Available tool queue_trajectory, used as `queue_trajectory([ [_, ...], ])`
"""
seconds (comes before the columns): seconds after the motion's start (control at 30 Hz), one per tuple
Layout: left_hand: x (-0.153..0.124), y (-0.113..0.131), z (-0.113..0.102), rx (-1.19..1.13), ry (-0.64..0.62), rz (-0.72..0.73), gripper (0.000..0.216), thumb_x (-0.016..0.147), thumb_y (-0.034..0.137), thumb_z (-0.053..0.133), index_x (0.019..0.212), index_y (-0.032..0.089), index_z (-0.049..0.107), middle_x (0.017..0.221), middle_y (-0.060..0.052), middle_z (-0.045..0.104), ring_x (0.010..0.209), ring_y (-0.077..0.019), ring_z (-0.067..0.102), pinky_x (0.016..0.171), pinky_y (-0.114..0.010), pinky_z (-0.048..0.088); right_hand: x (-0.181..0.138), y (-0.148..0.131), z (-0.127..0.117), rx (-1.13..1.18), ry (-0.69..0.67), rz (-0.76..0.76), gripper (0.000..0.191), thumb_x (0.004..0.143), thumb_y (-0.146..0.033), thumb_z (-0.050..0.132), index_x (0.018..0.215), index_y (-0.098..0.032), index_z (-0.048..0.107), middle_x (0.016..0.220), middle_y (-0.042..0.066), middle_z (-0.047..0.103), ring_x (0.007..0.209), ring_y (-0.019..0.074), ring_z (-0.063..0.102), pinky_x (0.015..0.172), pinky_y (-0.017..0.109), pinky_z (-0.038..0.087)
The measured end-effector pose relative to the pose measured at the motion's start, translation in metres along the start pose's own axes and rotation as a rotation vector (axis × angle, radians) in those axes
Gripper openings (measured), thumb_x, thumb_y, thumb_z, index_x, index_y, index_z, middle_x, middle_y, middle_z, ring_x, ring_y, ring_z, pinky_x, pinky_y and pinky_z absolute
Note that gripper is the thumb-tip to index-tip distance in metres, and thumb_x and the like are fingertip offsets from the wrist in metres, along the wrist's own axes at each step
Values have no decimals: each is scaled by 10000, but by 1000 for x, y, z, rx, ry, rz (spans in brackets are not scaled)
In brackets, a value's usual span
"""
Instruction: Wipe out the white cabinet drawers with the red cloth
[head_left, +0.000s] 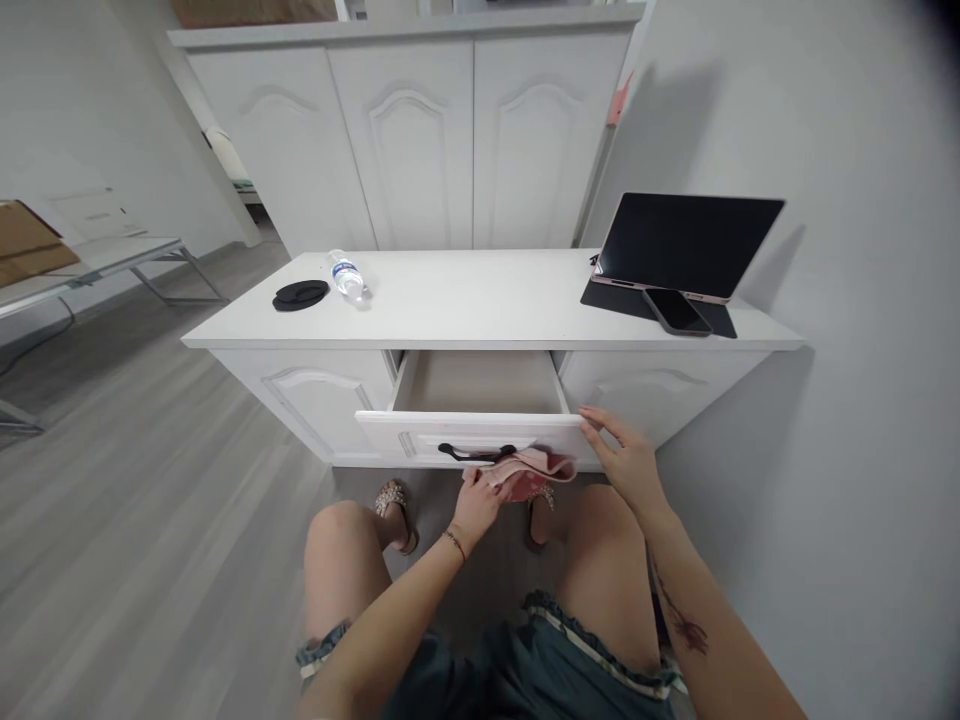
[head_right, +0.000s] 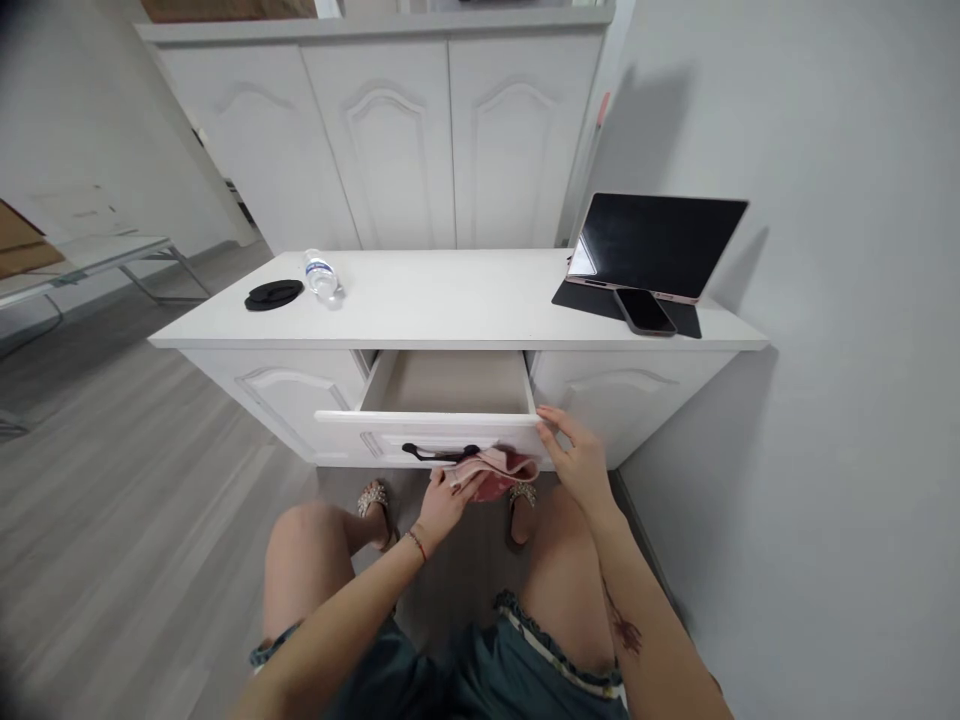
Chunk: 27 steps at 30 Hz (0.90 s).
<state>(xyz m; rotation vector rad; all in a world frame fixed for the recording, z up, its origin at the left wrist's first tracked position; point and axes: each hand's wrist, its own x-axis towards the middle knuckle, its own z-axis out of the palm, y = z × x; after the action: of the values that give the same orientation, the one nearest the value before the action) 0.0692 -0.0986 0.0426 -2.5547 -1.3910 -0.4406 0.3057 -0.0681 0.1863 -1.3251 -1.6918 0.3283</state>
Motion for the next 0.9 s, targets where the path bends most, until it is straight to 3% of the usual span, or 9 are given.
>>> queue_trajectory([
  [0.1,-22,-15,2,-24,-15,-151,477,880,139,447,1307,341,517,1255,-29,619,1168,-236,526,1071,-496,314,0,0,1,0,12,-3,311,878,-465,507,1049,-261,668,1123,46,680,1083,236,609,973,417,465],
  [0.23,-51,-31,-3,-18,-58,-421,393,848,110,459,1192,222,614,1165,-95,644,1133,-269,547,1025,-487,381,0,-3,3,2,57,1,294,873,-454,517,1026,-261,678,1086,42,694,1054,238,623,951,416,477],
  [0.4,-68,-40,-1,-129,162,-628,445,827,65,427,1249,134,548,1364,-164,477,1345,-304,330,1070,-494,334,-1,-6,7,-7,107,-10,266,874,-415,532,1017,-248,682,1069,46,698,1013,229,635,938,406,480],
  [0.57,-58,-40,-4,-404,370,-873,498,884,136,356,1378,82,388,1389,-227,425,1347,-290,345,1053,-452,362,-1,-7,8,-7,129,-15,259,878,-410,523,995,-254,692,1050,40,706,1009,231,638,943,416,478],
  [0.67,-41,-44,-22,-455,544,-1027,630,882,171,383,1478,138,184,1517,-202,238,1414,-271,200,1119,-444,252,0,-7,7,2,119,3,267,878,-422,516,990,-258,695,1045,38,708,1011,237,638,938,427,481],
  [0.77,-25,-49,-46,-491,641,-1045,681,880,181,392,1498,190,105,1579,-139,32,1438,-250,26,1146,-440,152,0,-7,8,3,123,3,259,877,-422,521,993,-266,692,1045,34,708,1012,237,638,943,430,478],
  [0.9,-10,-47,-67,-537,663,-1029,687,886,184,383,1502,217,79,1582,-104,-59,1435,-248,-5,1146,-452,129,-1,-7,9,-23,137,2,257,879,-433,515,982,-278,692,1027,35,711,1004,245,641,927,430,486],
])
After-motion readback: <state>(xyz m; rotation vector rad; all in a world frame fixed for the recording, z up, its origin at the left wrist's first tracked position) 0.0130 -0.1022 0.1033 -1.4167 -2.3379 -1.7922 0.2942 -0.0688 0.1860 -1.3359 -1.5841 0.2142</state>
